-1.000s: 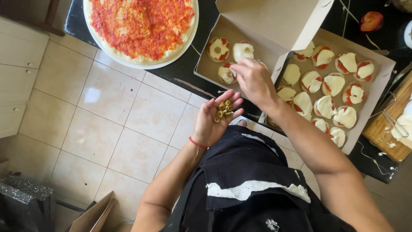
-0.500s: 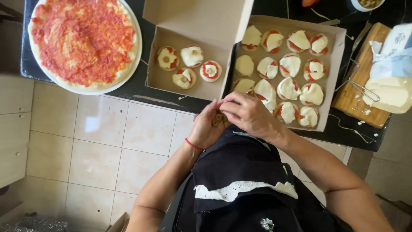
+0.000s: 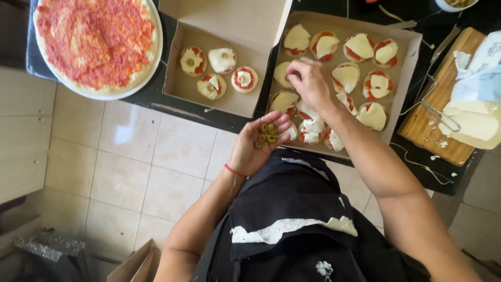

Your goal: The person uses a wire cheese slicer to cut slices from a block of cheese and places them onto small dough rounds topped with tomato sauce in a cardboard box. They then add sliced green olives to the center of each mini pizza.

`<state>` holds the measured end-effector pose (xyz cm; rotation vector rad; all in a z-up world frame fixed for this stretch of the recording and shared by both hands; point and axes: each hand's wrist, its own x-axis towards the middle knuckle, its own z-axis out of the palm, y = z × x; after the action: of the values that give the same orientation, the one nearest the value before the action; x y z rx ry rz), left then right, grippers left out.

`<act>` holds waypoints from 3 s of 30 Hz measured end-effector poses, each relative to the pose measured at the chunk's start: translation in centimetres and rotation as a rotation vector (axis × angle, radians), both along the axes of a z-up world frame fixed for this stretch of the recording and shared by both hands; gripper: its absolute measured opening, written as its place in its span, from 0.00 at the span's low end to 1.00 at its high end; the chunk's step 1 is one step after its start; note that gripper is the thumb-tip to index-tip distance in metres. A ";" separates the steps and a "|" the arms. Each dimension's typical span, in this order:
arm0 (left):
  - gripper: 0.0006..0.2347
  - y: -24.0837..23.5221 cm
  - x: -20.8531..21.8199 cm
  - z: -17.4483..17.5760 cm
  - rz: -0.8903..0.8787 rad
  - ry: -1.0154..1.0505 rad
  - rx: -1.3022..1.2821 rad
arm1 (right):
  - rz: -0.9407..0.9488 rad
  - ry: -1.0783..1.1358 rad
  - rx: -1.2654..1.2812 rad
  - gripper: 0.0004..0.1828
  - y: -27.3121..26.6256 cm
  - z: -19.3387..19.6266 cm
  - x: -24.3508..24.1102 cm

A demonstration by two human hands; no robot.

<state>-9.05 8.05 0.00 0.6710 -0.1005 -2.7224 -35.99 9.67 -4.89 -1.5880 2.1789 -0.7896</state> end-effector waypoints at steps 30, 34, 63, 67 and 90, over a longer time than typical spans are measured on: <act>0.19 1.9 -3.8 -3.6 0.023 0.058 0.034 | -0.014 -0.119 -0.240 0.05 -0.8 2.1 -5.2; 0.22 2.1 -2.6 -2.7 0.087 0.048 0.034 | -0.046 -0.118 -0.237 0.11 -5.1 -0.7 -7.3; 0.08 2.7 0.2 -3.2 -0.048 -0.257 -0.141 | -0.097 -0.479 -0.112 0.07 10.8 11.0 12.5; 0.07 2.2 0.3 -1.6 0.016 -0.249 -0.177 | -0.105 -0.402 -0.123 0.05 9.6 11.1 12.6; 0.31 1.0 1.7 0.0 0.048 -0.006 -0.120 | 0.030 0.026 -0.176 0.14 8.9 8.3 10.8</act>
<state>-7.38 9.02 -0.04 0.6380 -0.2443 -2.6437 -25.21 18.55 3.42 -1.7188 2.1489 -0.9801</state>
